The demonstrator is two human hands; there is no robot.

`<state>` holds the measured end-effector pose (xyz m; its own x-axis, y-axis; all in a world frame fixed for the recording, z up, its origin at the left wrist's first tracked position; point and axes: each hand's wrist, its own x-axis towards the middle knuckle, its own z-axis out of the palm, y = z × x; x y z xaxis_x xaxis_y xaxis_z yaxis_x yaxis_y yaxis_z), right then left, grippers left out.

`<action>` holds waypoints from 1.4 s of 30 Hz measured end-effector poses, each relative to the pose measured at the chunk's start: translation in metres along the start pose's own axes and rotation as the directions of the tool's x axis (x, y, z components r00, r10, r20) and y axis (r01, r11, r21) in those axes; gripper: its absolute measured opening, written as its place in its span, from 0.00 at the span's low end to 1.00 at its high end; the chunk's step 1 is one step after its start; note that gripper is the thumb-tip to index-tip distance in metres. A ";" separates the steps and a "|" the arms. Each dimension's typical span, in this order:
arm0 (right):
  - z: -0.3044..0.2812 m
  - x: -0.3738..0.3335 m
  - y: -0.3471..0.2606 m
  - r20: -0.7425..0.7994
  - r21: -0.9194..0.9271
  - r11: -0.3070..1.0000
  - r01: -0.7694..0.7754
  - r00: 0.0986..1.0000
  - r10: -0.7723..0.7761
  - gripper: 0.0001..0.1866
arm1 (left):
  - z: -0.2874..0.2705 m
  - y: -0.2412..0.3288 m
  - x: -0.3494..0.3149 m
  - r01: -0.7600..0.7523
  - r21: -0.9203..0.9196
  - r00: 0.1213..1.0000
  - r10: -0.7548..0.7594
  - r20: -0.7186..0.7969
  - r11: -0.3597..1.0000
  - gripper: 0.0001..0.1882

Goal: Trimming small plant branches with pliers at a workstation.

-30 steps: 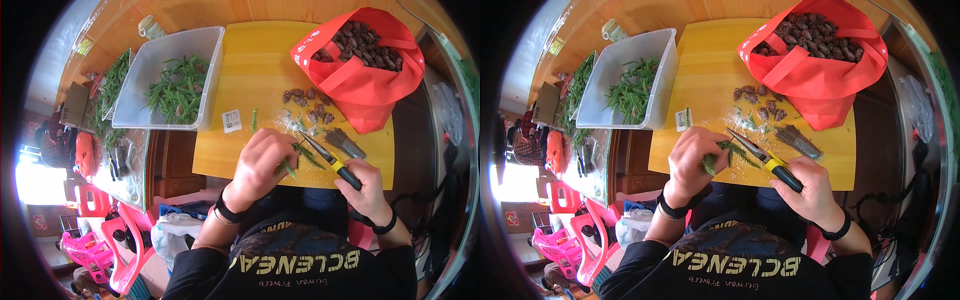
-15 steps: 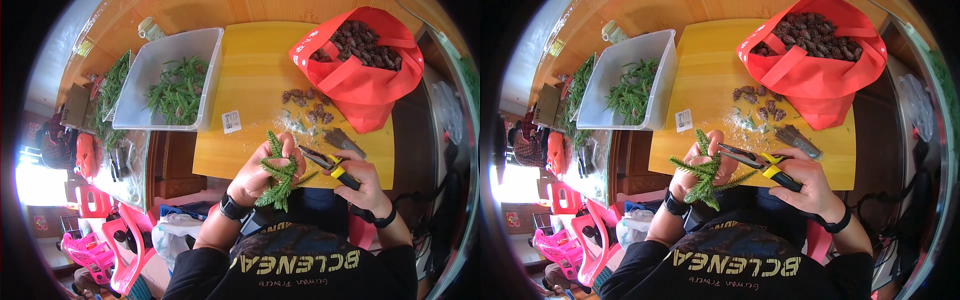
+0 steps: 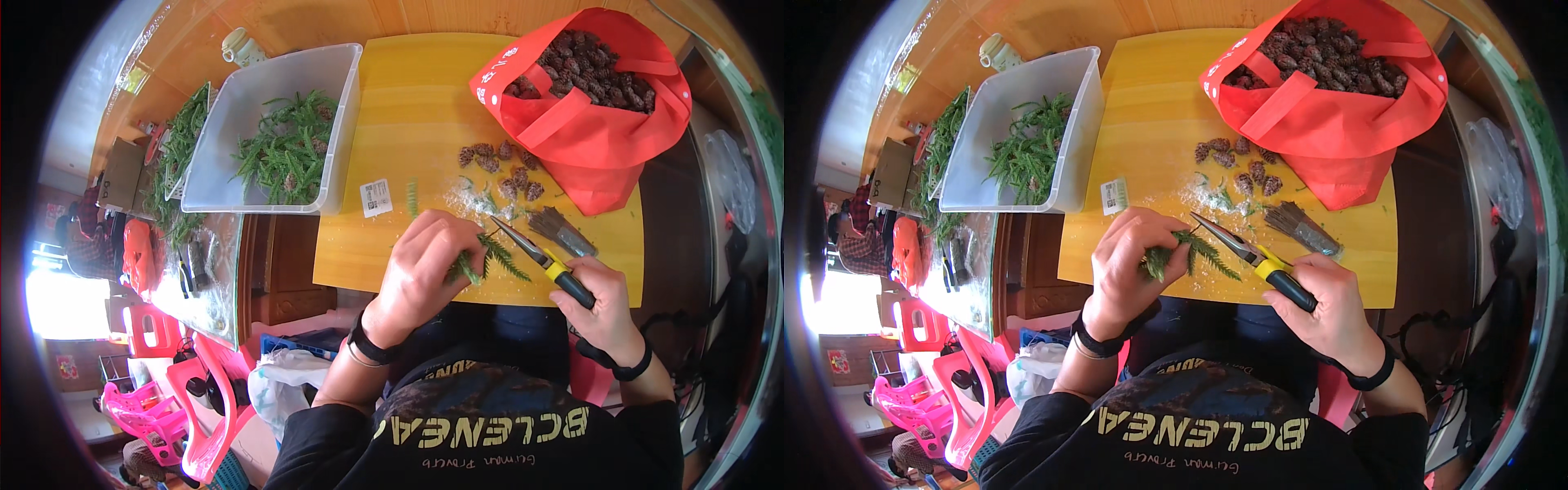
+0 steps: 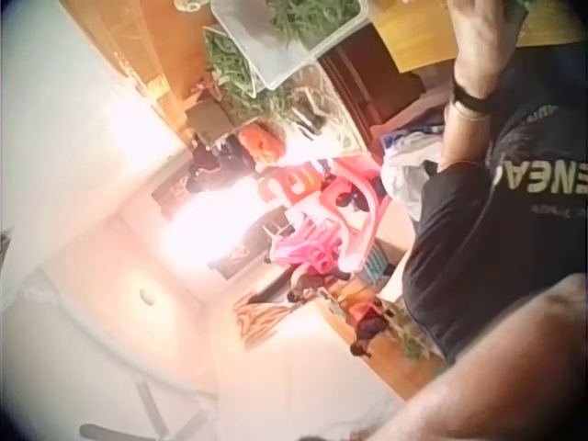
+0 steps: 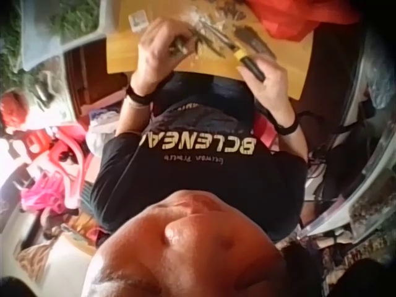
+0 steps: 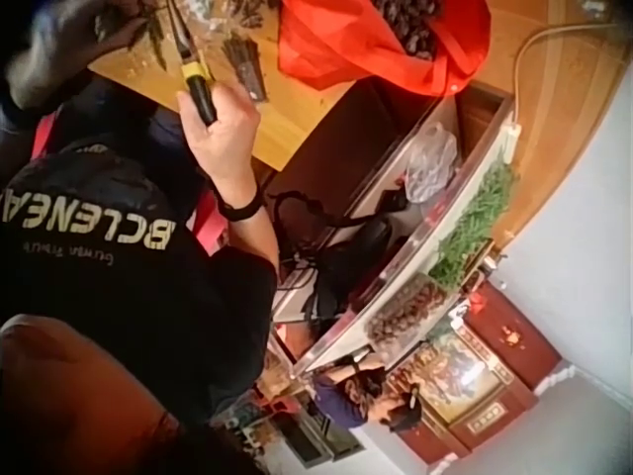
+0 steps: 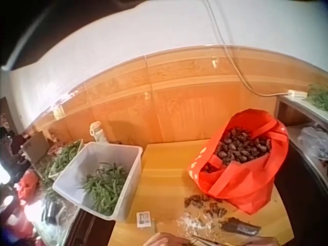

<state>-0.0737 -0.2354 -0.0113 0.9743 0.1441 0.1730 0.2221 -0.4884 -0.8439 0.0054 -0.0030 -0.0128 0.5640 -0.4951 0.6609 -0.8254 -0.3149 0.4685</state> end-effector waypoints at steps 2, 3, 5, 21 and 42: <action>-0.005 0.000 -0.001 0.033 -0.007 1.000 -0.013 0.999 0.014 0.12 | 0.003 0.013 -0.001 0.449 -0.306 0.875 -0.483 -0.040 0.839 0.11; -0.007 0.000 0.000 0.068 -0.015 1.000 -0.026 0.997 0.027 0.12 | 0.000 0.013 0.000 0.449 -0.307 0.875 -0.482 -0.039 0.839 0.11; -0.005 0.000 0.004 0.078 0.002 1.000 -0.001 0.997 0.001 0.12 | -0.007 0.012 0.001 0.639 -0.575 0.729 -0.641 0.241 0.510 0.13; 0.000 0.005 0.018 0.154 0.113 0.974 0.196 0.965 -0.212 0.17 | -0.001 0.000 -0.015 0.512 -0.763 0.664 -0.382 0.643 -0.394 0.12; 0.004 0.007 0.016 0.148 0.046 0.985 0.167 0.974 -0.172 0.23 | 0.000 -0.001 -0.019 0.520 -0.815 0.680 -0.454 0.576 -0.255 0.10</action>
<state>-0.0639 -0.2391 -0.0254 0.9052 0.3519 0.2382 0.3795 -0.4174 -0.8257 -0.0051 0.0065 -0.0261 0.7447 -0.6597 -0.1009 0.5233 0.4833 0.7019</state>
